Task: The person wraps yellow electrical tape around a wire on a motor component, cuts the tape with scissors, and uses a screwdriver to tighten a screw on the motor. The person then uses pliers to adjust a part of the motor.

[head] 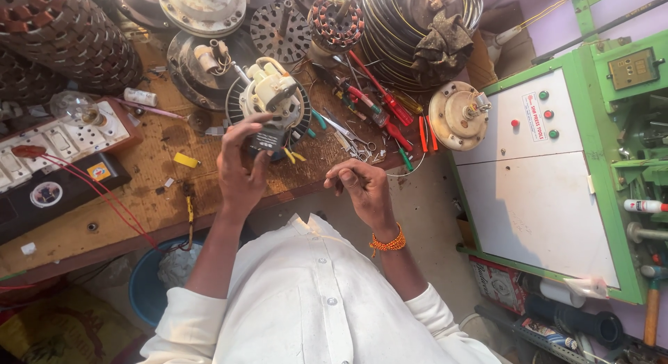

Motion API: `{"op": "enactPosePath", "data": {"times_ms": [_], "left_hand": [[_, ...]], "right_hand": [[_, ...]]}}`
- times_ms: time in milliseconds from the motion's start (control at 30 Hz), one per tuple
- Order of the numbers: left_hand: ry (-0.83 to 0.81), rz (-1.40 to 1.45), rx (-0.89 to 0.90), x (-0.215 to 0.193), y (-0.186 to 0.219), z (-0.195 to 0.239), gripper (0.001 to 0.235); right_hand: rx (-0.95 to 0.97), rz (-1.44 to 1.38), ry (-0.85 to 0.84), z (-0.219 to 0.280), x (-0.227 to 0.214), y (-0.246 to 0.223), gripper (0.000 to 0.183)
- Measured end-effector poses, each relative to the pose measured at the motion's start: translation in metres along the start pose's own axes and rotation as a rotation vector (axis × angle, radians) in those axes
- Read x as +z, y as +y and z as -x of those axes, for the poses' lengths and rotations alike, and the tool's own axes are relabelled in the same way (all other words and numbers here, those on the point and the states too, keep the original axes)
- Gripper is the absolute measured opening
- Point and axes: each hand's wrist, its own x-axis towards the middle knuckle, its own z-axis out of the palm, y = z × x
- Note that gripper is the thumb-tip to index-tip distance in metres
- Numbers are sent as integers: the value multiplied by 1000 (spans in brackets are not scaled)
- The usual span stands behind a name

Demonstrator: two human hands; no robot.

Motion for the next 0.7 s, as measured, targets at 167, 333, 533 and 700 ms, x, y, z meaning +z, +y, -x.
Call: {"op": "enactPosePath", "data": {"times_ms": [167, 333, 533, 700], "left_hand": [[18, 56, -91, 7, 2, 11, 58], [0, -147, -2, 13, 8, 15, 64], [279, 143, -438, 10, 8, 12, 62], [218, 272, -376, -6, -2, 12, 68]], "right_hand": [[-7, 4, 12, -5, 10, -5, 41], [-36, -17, 71, -11, 25, -12, 36], [-102, -5, 114, -24, 33, -21, 34], [-66, 2, 180, -18, 27, -22, 40]]}}
